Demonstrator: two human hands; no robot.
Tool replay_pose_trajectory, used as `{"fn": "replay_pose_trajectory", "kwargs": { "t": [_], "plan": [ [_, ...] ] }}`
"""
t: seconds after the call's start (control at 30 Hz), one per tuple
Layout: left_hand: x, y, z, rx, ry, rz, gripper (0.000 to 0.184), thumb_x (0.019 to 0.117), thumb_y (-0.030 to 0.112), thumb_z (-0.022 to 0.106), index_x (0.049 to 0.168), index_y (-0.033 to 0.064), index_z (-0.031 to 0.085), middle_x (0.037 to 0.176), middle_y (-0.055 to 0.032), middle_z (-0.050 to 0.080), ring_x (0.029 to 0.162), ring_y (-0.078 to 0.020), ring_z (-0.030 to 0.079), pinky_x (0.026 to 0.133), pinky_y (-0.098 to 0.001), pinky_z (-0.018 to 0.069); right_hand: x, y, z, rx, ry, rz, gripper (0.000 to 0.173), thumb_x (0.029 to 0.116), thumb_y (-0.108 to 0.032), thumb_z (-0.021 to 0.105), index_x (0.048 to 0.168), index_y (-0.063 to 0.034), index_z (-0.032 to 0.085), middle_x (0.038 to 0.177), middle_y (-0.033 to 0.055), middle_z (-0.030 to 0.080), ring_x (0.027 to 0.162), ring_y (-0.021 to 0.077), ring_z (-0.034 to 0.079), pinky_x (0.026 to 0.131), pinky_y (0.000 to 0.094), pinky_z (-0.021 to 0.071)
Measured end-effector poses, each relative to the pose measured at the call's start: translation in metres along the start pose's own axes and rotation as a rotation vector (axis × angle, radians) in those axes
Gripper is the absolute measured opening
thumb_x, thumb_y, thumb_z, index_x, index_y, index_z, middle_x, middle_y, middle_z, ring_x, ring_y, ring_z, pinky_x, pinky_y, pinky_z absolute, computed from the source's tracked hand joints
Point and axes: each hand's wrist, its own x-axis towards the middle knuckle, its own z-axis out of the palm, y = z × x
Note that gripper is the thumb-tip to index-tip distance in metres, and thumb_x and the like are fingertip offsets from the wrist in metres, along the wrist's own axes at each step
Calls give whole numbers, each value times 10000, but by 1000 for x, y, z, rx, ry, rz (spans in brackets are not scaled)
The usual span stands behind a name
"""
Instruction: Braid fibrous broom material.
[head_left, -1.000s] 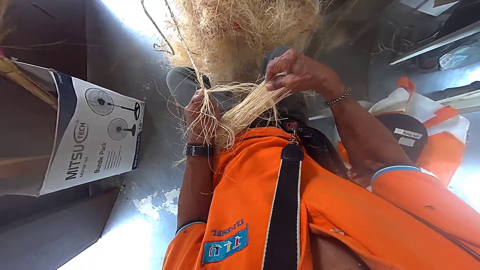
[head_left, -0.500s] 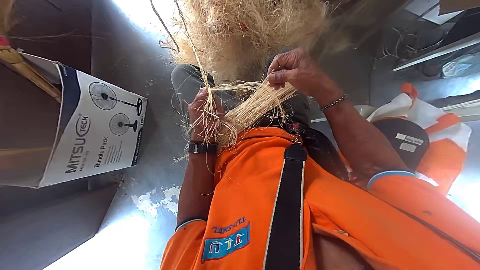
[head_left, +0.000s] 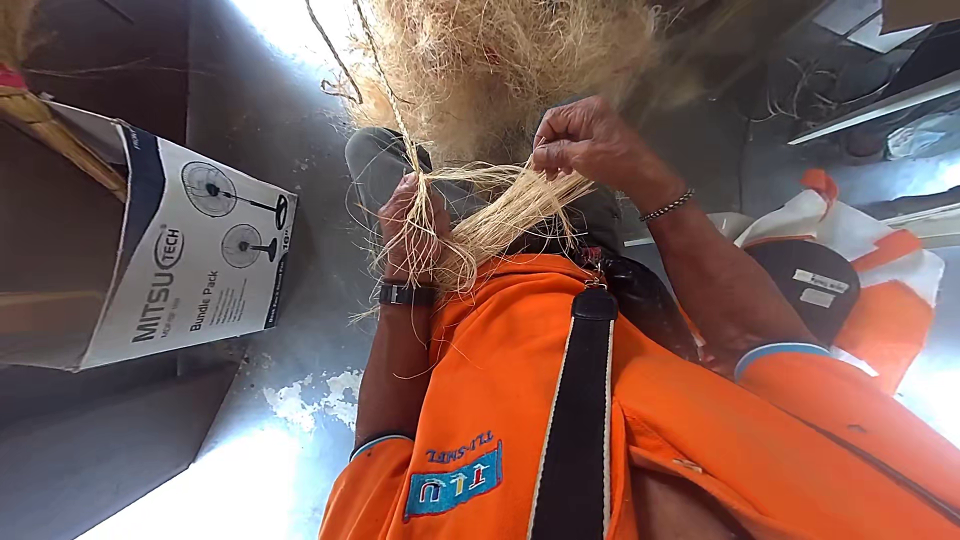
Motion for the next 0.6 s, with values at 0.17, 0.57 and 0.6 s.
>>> {"fn": "replay_pose_trajectory", "kwargs": {
  "t": [0.17,0.57,0.6],
  "plan": [
    [-1,1,4,-9,27,-4,321,1071,176,394,843,170,620,604,71,531,492,-27,483,443,-173,383,1,1,4,109,4,45,74,986,-44,628,925,-19,663,806,32,727,662,104,682,627,278,595],
    [0,1,8,-23,48,5,322,1062,164,377,844,164,614,599,55,531,484,-41,488,442,-180,400,-6,-19,-6,102,-99,374,117,1071,-126,530,1047,-27,588,834,113,726,596,162,695,461,257,530],
    [0,1,7,-25,43,6,318,1062,163,380,846,164,614,598,57,529,485,-40,490,440,-180,402,-6,-17,-6,139,-79,362,109,1065,-114,535,1027,-25,585,820,114,729,586,158,693,455,253,527]
  ]
}}
